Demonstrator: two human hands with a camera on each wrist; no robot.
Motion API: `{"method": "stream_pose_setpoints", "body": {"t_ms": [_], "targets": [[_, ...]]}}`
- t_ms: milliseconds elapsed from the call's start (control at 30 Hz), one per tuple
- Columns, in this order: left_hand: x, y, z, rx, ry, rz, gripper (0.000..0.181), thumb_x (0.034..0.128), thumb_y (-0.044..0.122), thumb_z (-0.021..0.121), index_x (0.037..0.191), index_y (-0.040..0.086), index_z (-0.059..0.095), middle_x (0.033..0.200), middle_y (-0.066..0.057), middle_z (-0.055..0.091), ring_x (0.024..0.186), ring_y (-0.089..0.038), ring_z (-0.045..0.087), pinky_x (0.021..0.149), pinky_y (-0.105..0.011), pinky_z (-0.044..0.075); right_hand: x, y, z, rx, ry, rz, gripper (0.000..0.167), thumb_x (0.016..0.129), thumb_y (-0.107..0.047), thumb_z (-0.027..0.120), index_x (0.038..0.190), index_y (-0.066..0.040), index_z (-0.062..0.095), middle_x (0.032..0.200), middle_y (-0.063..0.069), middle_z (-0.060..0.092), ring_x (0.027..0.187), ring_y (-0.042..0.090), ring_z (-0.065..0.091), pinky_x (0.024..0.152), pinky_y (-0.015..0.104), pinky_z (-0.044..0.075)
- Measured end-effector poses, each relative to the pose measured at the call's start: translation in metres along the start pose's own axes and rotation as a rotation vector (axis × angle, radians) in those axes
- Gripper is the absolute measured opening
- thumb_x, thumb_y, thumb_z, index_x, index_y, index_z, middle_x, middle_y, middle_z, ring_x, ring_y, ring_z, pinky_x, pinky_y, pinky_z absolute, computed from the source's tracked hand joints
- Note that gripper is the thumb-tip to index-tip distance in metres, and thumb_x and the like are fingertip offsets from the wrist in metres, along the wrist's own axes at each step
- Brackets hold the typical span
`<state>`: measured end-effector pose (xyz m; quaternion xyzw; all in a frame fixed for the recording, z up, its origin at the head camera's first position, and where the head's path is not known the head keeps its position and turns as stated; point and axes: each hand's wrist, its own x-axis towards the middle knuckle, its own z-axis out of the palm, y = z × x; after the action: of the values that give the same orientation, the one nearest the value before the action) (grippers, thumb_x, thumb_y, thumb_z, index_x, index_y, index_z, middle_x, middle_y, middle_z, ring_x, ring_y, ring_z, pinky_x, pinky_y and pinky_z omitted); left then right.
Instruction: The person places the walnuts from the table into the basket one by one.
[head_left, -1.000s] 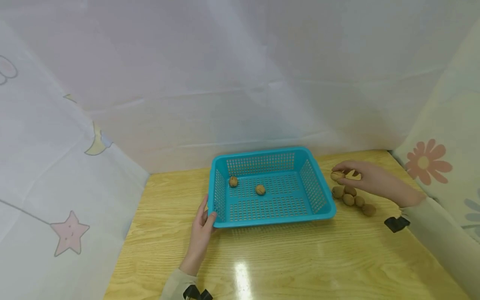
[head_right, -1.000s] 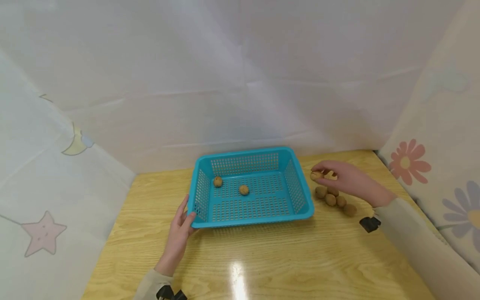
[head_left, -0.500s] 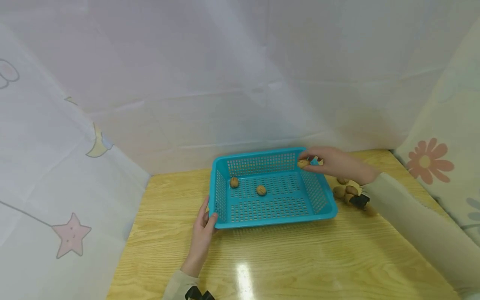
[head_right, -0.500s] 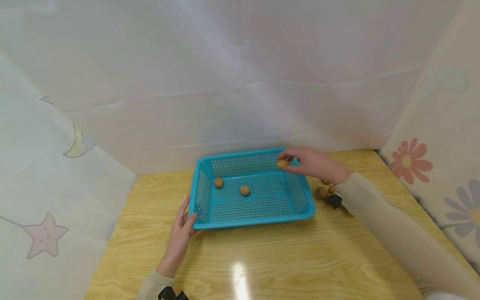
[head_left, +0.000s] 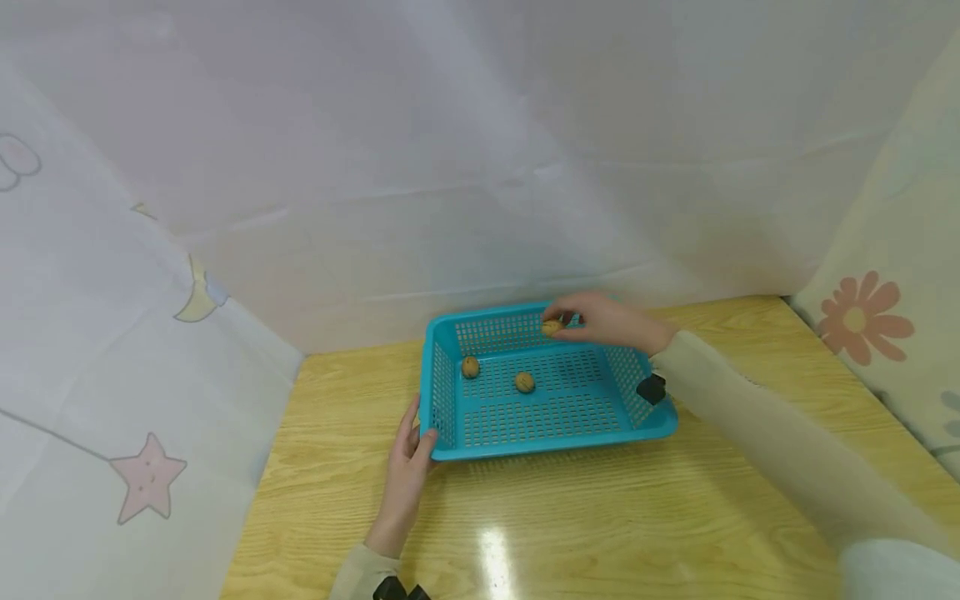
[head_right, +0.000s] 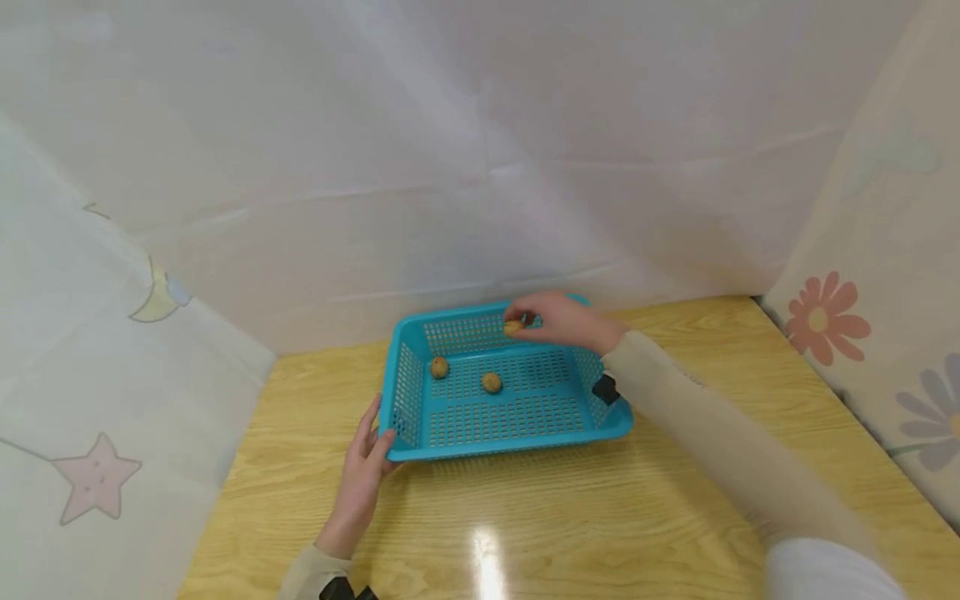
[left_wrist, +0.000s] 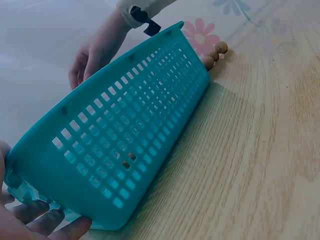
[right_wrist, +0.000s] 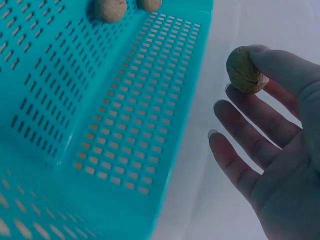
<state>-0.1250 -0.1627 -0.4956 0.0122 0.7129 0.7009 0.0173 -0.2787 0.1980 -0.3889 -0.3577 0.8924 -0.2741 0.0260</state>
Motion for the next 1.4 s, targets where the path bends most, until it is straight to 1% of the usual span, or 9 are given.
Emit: {"method": "stream_pose_setpoints", "body": {"t_ms": [167,333,500,600,767,933,1100,1300,1400], "targets": [[-0.001,-0.002,-0.004,0.0,-0.003,0.012,0.064,0.1116,0.016,0.048,0.168,0.015,0.019,0.149,-0.031,0.051,0.129,-0.046,0.059,0.096,-0.047,0.058,0.017,0.003,0.021,0.049,-0.054,0.016,0.028,0.099,-0.011,0.072,0.127,-0.007,0.071,0.124,0.008,0.071,0.108,0.027,0.068,0.094,0.049,0.056],[-0.004,-0.006,-0.007,-0.016,0.005,0.007,0.064,0.1114,0.017,0.049,0.168,0.015,0.019,0.15,-0.031,0.05,0.132,-0.047,0.056,0.096,-0.043,0.058,0.031,0.011,0.046,0.048,-0.148,0.036,0.025,0.102,-0.013,0.069,0.126,-0.009,0.071,0.125,0.008,0.071,0.111,0.026,0.067,0.095,0.044,0.056],[-0.006,-0.007,-0.008,-0.05,0.01,-0.012,0.066,0.1108,0.017,0.05,0.168,0.014,0.018,0.153,-0.031,0.047,0.137,-0.047,0.051,0.1,-0.044,0.056,0.041,0.021,0.071,0.026,-0.246,0.048,0.022,0.103,-0.015,0.067,0.124,-0.009,0.071,0.122,0.008,0.071,0.11,0.025,0.067,0.093,0.043,0.056],[-0.006,-0.008,-0.007,-0.045,0.011,-0.016,0.066,0.1106,0.017,0.05,0.168,0.012,0.017,0.153,-0.031,0.047,0.136,-0.047,0.052,0.101,-0.046,0.055,0.045,0.025,0.081,0.008,-0.273,0.061,0.023,0.102,-0.014,0.068,0.124,-0.007,0.071,0.121,0.008,0.071,0.11,0.026,0.067,0.093,0.044,0.056],[-0.004,-0.009,-0.007,-0.033,0.014,-0.016,0.065,0.1105,0.017,0.05,0.168,0.014,0.019,0.152,-0.03,0.048,0.134,-0.045,0.054,0.101,-0.048,0.055,0.047,0.03,0.091,-0.022,-0.291,0.091,0.026,0.102,-0.016,0.068,0.126,-0.005,0.07,0.123,0.008,0.071,0.112,0.027,0.066,0.095,0.046,0.055],[-0.003,-0.008,-0.008,-0.035,0.015,-0.011,0.066,0.1104,0.016,0.05,0.168,0.013,0.018,0.153,-0.03,0.047,0.135,-0.046,0.054,0.101,-0.048,0.055,0.048,0.034,0.09,-0.024,-0.322,0.122,0.03,0.103,-0.018,0.068,0.129,-0.005,0.069,0.125,0.009,0.07,0.115,0.028,0.064,0.096,0.047,0.054],[-0.003,-0.007,-0.008,-0.032,0.017,-0.017,0.066,0.1105,0.016,0.05,0.168,0.012,0.017,0.154,-0.03,0.046,0.136,-0.046,0.053,0.101,-0.049,0.055,0.047,0.036,0.082,-0.013,-0.335,0.142,0.034,0.101,-0.02,0.071,0.131,-0.004,0.068,0.121,0.008,0.07,0.111,0.026,0.065,0.094,0.046,0.055],[-0.003,-0.007,-0.007,-0.035,0.024,-0.027,0.066,0.1102,0.015,0.05,0.168,0.016,0.02,0.155,-0.03,0.045,0.136,-0.045,0.053,0.1,-0.048,0.055,0.039,0.028,0.062,0.005,-0.315,0.142,0.035,0.102,-0.024,0.07,0.132,-0.006,0.069,0.128,0.012,0.069,0.12,0.031,0.064,0.1,0.05,0.053],[-0.004,-0.007,-0.007,-0.035,0.028,-0.029,0.065,0.1102,0.015,0.05,0.168,0.017,0.021,0.154,-0.029,0.047,0.136,-0.045,0.053,0.099,-0.045,0.056,0.032,0.025,0.05,0.006,-0.288,0.128,0.031,0.103,-0.023,0.068,0.132,-0.01,0.069,0.13,0.012,0.069,0.119,0.031,0.064,0.098,0.048,0.054]]}}
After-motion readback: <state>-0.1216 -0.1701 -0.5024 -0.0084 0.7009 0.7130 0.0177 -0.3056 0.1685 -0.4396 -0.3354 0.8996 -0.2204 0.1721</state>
